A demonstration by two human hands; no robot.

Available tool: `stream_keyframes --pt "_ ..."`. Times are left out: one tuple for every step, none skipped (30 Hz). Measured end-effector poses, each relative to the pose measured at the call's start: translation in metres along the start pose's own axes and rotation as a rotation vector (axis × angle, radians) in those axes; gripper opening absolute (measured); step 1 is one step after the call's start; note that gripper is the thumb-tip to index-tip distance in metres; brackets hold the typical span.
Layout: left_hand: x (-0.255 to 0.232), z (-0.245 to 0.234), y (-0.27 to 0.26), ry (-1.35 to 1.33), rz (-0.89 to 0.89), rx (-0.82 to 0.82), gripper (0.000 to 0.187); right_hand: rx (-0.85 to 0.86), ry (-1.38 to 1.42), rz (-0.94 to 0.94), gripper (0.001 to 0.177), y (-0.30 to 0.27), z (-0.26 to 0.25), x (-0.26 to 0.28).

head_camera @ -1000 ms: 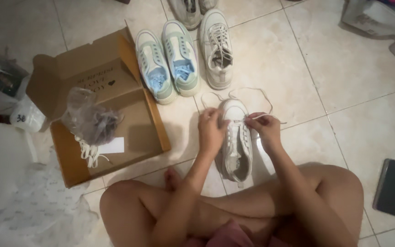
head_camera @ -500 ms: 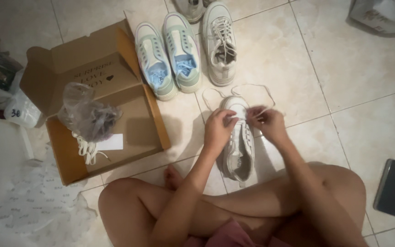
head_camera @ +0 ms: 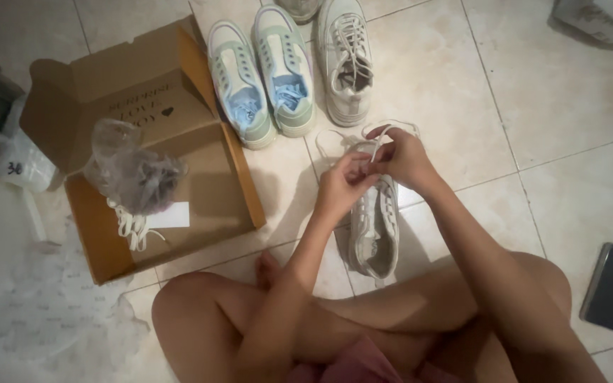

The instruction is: The person sits on the floor and removes the laces from a pair of white sneakers. They then re-lace the shoes by threading the laces through the eyelets and tying them. The person repeats this process on the second shoe.

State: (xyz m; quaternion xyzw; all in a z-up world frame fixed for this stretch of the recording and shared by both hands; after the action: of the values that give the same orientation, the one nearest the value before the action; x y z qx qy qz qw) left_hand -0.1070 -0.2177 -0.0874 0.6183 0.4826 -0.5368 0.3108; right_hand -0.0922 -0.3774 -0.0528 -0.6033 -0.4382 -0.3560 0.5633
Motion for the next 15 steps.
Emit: stream_keyframes --pt "0.003 0.001 -0.003 0.005 -0.005 0.017 0.042 0.006 -0.025 0.012 0.054 0.001 0.001 -0.002" --pt "0.006 -0.001 -0.005 0.020 -0.001 -0.023 0.037 0.008 0.005 0.049 0.055 0.002 0.002 -0.006" --pt "0.009 -0.003 -0.006 0.038 0.005 -0.064 0.033 0.011 0.036 0.083 0.056 0.004 0.004 -0.008" --pt "0.012 -0.005 -0.007 0.056 0.010 -0.105 0.029 0.014 0.067 0.118 0.058 0.006 0.007 -0.012" --pt "0.018 -0.005 -0.005 0.027 -0.036 -0.096 0.028 0.000 -0.002 0.118 0.060 0.007 0.007 -0.013" --pt "0.025 -0.005 -0.003 -0.003 -0.082 -0.086 0.026 -0.015 -0.071 0.117 0.062 0.008 0.006 -0.016" --pt "0.031 -0.004 -0.001 -0.034 -0.128 -0.076 0.024 -0.032 -0.142 0.118 0.064 0.009 0.003 -0.019" --pt "0.034 -0.004 0.002 -0.041 -0.097 -0.091 0.021 -0.029 -0.068 0.087 0.060 0.009 0.002 -0.022" --pt "0.035 -0.004 0.003 -0.048 -0.067 -0.104 0.017 -0.026 0.006 0.058 0.057 0.006 -0.002 -0.025" --pt "0.036 -0.004 0.004 -0.055 -0.037 -0.118 0.014 -0.024 0.079 0.029 0.054 0.003 -0.007 -0.029" --pt "0.038 -0.004 0.006 -0.056 -0.045 -0.140 0.014 -0.067 0.035 0.067 0.041 -0.001 -0.016 -0.036" --pt "0.038 -0.004 0.009 -0.057 -0.053 -0.162 0.015 -0.110 -0.010 0.104 0.029 -0.008 -0.025 -0.042" --pt "0.038 -0.003 0.009 -0.059 -0.063 -0.183 0.016 -0.154 -0.055 0.144 0.019 -0.016 -0.033 -0.049" --pt "0.039 -0.001 0.010 -0.061 -0.092 -0.146 0.015 -0.142 -0.050 0.096 0.016 -0.022 -0.034 -0.051" --pt "0.040 0.003 0.009 -0.063 -0.126 -0.111 0.015 -0.128 -0.045 0.052 0.014 -0.029 -0.035 -0.054"
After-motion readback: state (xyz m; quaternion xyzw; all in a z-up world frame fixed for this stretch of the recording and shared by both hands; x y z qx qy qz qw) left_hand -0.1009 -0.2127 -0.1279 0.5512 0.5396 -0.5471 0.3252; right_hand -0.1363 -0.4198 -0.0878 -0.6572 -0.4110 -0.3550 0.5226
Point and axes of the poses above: each hand's wrist, its own y-axis towards the middle knuckle, its own z-axis out of the palm, x = y × z, the point moved 5 cm from there along y, towards the middle knuckle, and after that the axes turned 14 degrees about y, right-handed, at the moved point
